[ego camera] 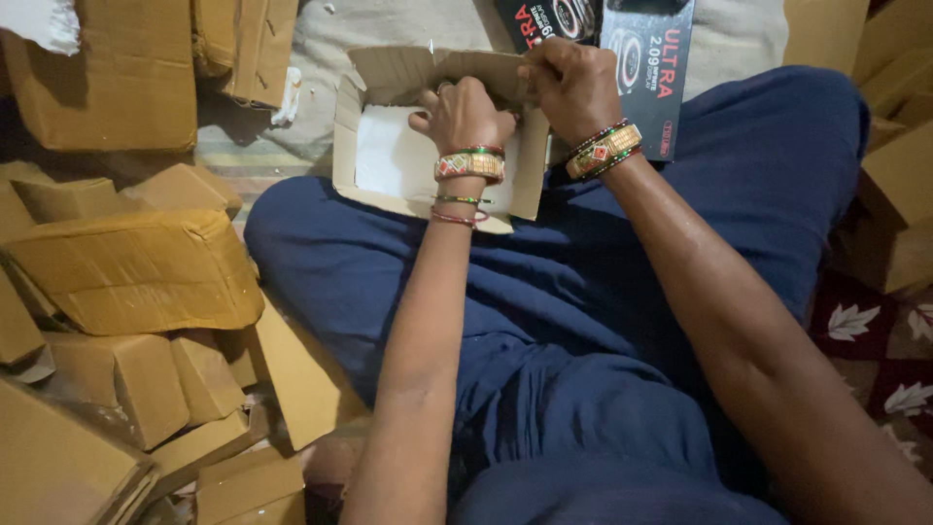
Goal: The person sits on the floor and packs a small electronic device into a cardboard box. They place a piece of white foam inside, fold the box flaps, and seal the box with clear packing tape.
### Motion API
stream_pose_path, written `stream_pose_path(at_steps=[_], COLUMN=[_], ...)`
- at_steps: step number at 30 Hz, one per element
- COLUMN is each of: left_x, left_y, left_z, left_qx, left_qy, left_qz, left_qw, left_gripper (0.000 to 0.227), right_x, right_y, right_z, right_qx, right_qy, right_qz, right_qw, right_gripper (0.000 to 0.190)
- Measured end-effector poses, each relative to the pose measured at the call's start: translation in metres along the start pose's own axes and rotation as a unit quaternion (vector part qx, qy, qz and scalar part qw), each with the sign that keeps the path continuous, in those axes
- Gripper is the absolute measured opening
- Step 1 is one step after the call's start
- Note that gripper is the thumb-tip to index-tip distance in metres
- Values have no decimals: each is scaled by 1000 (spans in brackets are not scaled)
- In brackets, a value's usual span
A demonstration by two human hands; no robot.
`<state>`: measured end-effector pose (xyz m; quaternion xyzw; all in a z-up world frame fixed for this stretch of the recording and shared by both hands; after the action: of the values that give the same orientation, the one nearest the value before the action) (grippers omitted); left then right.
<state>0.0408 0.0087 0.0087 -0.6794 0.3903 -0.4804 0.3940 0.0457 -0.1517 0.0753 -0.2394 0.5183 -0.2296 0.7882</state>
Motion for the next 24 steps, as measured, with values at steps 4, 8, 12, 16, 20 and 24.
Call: stream_pose_path(at_steps=[4, 8, 12, 16, 20, 24], left_x=[-10, -19, -25, -20, -1, 3], left_y=[-2, -1, 7, 29, 38, 39], left_z=[-10, -11, 24, 31, -4, -8], left_qx=[158, 336, 361, 190, 105, 42], left_qy=[42, 57, 69, 115, 182, 173], left_qz=[58, 83, 61, 49, 63, 67], left_qw=[985, 936, 928, 974, 976, 982], left_gripper=[29, 23, 13, 21, 44, 52], right_x=[5, -15, -19, -6, 45, 60], right_y=[3, 5, 24, 21, 35, 47], right_z=[3, 19, 43, 57, 36, 16], right_qx=[-37, 1, 2, 20, -96, -158], right_qy=[67, -2, -40, -9, 156, 157], right_qz=[61, 33, -53, -42, -144, -97], right_qw=[995, 999, 998, 999, 972, 970], right_gripper=[5, 5, 15, 15, 40, 33])
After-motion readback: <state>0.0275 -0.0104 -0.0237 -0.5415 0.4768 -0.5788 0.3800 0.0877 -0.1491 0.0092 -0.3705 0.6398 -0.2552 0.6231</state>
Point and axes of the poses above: each hand's wrist, its own z-axis towards the middle knuckle, its own y-axis out of the palm, x = y × z, the point moved 10 cm from there along z, towards the middle knuckle, and after that the axes turned 7 degrees about y, right-handed, at the moved point
